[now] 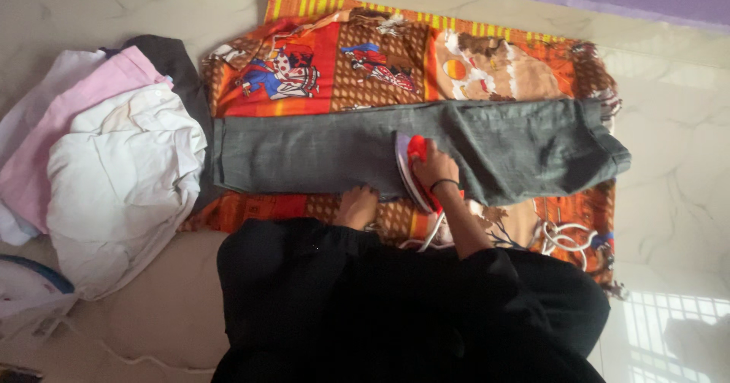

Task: The person irons a pair of grey trousers laid flat on a bed. They use a red electric iron to smooth the fabric, moving it back and forth along the length of the pants while holding the material with their left hand.

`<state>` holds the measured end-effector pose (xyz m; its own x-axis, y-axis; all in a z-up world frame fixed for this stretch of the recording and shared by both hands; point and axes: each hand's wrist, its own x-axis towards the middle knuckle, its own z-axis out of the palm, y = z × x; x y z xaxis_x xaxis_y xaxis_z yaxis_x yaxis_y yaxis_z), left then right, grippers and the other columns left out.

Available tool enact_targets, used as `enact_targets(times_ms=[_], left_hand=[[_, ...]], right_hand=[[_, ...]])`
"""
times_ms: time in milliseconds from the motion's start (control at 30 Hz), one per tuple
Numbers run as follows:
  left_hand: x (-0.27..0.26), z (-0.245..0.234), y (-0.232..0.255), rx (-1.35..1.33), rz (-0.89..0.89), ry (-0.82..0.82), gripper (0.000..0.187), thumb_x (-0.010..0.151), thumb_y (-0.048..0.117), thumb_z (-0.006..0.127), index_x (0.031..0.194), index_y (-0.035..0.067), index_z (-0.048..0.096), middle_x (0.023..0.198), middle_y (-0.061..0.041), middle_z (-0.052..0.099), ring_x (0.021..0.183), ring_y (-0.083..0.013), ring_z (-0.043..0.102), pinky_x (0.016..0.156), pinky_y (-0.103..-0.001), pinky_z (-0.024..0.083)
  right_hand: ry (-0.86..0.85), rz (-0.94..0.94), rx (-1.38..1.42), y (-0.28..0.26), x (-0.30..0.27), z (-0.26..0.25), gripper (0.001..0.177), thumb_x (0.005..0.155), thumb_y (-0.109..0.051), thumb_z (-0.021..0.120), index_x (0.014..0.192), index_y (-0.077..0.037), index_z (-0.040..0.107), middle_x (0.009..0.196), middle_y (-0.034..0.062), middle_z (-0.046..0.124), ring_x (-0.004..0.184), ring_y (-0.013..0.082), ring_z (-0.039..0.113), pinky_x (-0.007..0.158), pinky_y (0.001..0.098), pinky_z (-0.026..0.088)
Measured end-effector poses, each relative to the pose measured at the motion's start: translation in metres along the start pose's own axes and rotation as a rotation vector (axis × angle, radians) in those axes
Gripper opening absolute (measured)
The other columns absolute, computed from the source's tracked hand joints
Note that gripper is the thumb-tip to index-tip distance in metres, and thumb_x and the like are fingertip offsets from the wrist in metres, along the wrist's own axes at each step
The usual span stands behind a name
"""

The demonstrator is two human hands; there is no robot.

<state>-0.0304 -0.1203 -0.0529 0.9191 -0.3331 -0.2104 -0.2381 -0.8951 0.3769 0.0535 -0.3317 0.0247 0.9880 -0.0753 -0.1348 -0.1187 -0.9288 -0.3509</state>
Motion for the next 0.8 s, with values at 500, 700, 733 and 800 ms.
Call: enact_targets(times_ms=[500,700,733,800], left_hand=[[-0.052,-0.177,-0.056,-0.276,-0.142,0.440,0.055,0.095,0.045,0.064,0.135,0.007,0.062,0.134,-0.017,0.066,0.123,-0.0352,0.063,0.102,-0.047,0.051],[-0.042,-0.156,-0.071,-0.117,-0.491,0.219,0.054,0.094,0.051,0.065,0.132,0.012,0.065,0.127,-0.015,0.068,0.120,-0.0354,0.062,0.102,-0.051,0.048],[-0.040,-0.153,-0.068,-0.144,-0.429,0.282,0.054,0.093,0.050,0.065,0.131,0.011,0.066,0.128,-0.015,0.067,0.121,-0.0357,0.061,0.102,-0.050,0.048],[-0.037,-0.149,-0.059,-0.198,-0.297,0.408,0.053,0.092,0.049,0.066,0.128,0.009,0.067,0.130,-0.014,0.067,0.124,-0.0365,0.058,0.103,-0.050,0.048]], right_hand=[[0.017,-0.002,-0.017,-0.032,-0.023,0.005,0.039,0.083,-0.026,0.064,0.119,-0.013,0.058,0.108,0.0242,0.073,0.100,0.0454,0.070,0.085,0.0547,0.056],[0.024,0.033,-0.021,-0.046,-0.001,0.007,0.042,0.084,-0.026,0.066,0.123,-0.014,0.057,0.107,0.0240,0.073,0.100,0.0457,0.070,0.086,0.0549,0.055],[0.024,0.033,-0.019,-0.048,0.003,0.007,0.043,0.084,-0.027,0.068,0.124,-0.014,0.056,0.107,0.0239,0.073,0.100,0.0461,0.069,0.086,0.0554,0.055],[0.031,0.038,-0.009,-0.050,0.013,0.007,0.046,0.083,-0.029,0.071,0.123,-0.014,0.056,0.106,0.0234,0.073,0.100,0.0465,0.069,0.085,0.0561,0.055]])
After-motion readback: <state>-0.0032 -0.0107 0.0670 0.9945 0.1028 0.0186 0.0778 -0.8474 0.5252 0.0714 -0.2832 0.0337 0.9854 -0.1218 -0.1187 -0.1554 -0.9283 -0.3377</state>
